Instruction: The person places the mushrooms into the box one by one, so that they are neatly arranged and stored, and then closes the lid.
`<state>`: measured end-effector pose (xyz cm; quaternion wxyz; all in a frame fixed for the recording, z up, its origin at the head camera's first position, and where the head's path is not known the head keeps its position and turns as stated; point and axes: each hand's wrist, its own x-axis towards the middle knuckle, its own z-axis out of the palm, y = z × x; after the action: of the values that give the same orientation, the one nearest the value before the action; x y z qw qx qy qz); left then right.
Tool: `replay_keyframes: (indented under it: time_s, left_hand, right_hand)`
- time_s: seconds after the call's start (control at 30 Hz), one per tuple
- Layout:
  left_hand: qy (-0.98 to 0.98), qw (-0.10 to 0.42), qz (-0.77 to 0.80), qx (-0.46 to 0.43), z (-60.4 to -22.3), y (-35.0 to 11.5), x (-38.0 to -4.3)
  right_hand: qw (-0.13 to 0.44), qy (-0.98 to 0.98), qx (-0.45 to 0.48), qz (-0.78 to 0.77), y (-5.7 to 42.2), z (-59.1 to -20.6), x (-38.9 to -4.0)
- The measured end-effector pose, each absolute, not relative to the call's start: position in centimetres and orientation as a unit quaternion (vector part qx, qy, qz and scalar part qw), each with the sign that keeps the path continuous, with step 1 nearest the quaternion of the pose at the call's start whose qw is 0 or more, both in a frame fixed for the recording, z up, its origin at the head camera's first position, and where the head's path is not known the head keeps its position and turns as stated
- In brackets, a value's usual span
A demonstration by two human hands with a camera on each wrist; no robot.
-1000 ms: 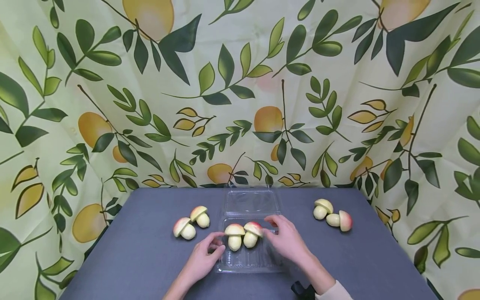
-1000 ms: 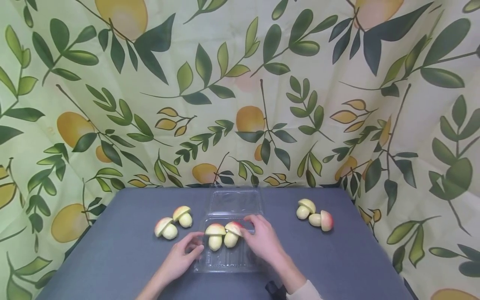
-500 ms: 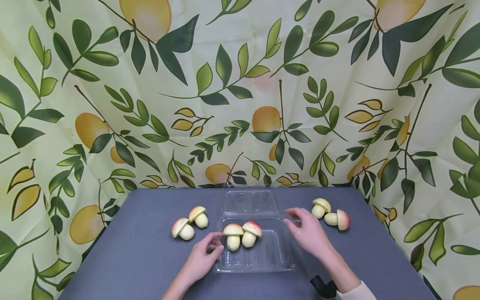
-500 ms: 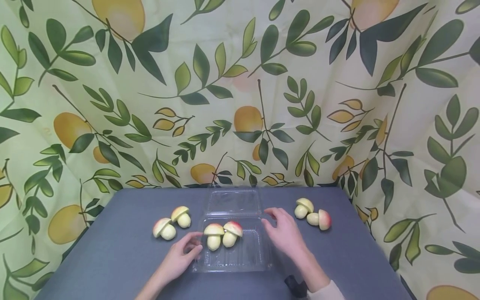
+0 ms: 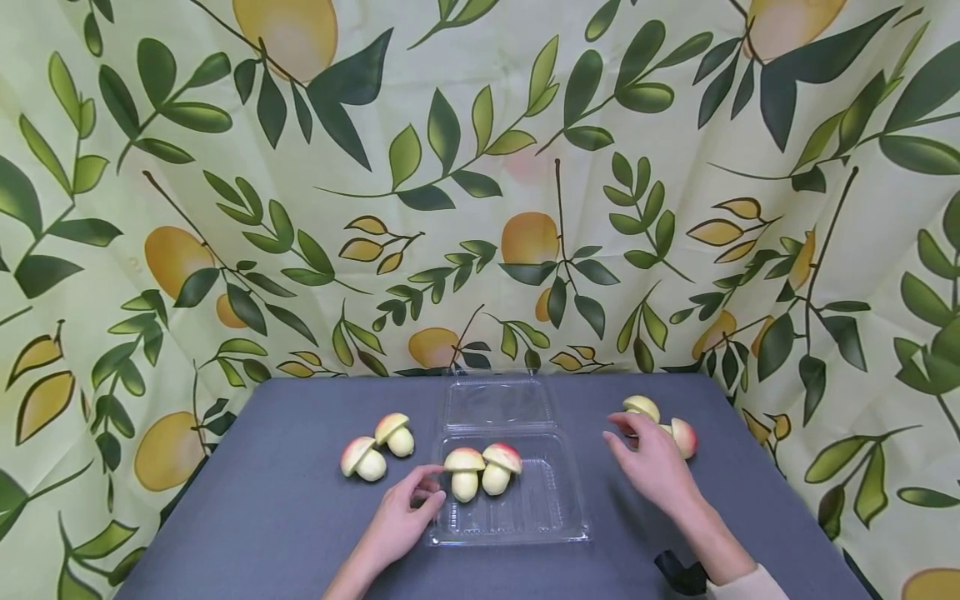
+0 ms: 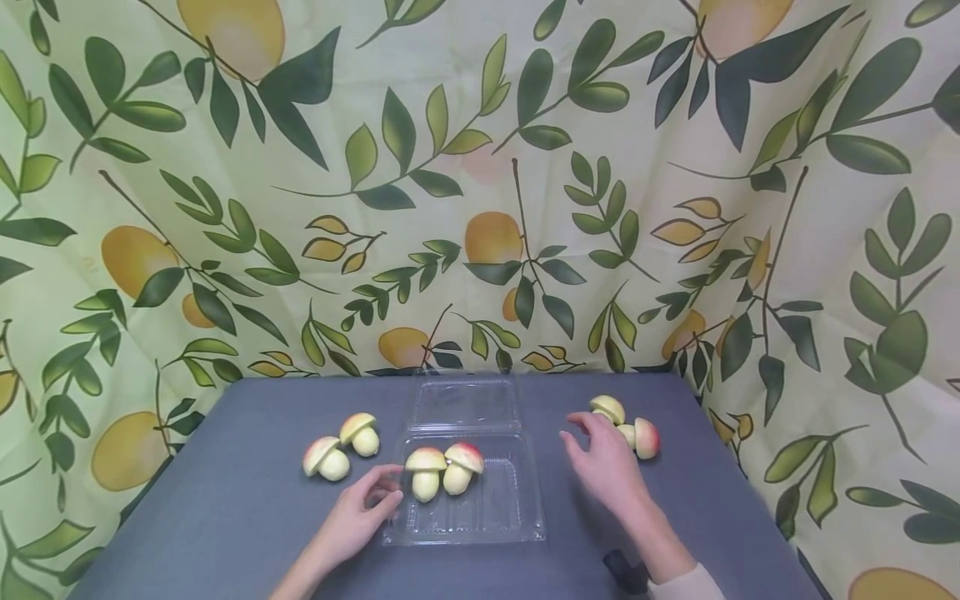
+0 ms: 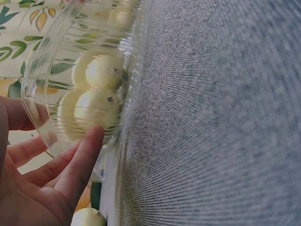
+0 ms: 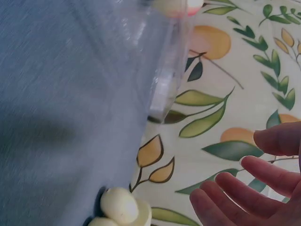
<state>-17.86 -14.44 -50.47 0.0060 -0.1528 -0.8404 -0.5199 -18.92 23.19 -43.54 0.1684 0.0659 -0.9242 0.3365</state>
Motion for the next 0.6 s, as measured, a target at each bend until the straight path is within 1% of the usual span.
replay_keyframes:
  time_s: [0.37,0.6]
  left_hand:
    - [-0.845,0.001,-0.514,-0.149,-50.3,-14.5,-18.0]
    - [-0.847,0.005,-0.511,-0.147,-50.3,-14.5,-17.9]
  right_hand:
    - [0.215,-0.926,0.031,0.309,26.0,-44.3,-18.8]
    - [0.198,-0.932,0.002,0.304,27.9,-44.5,-18.7]
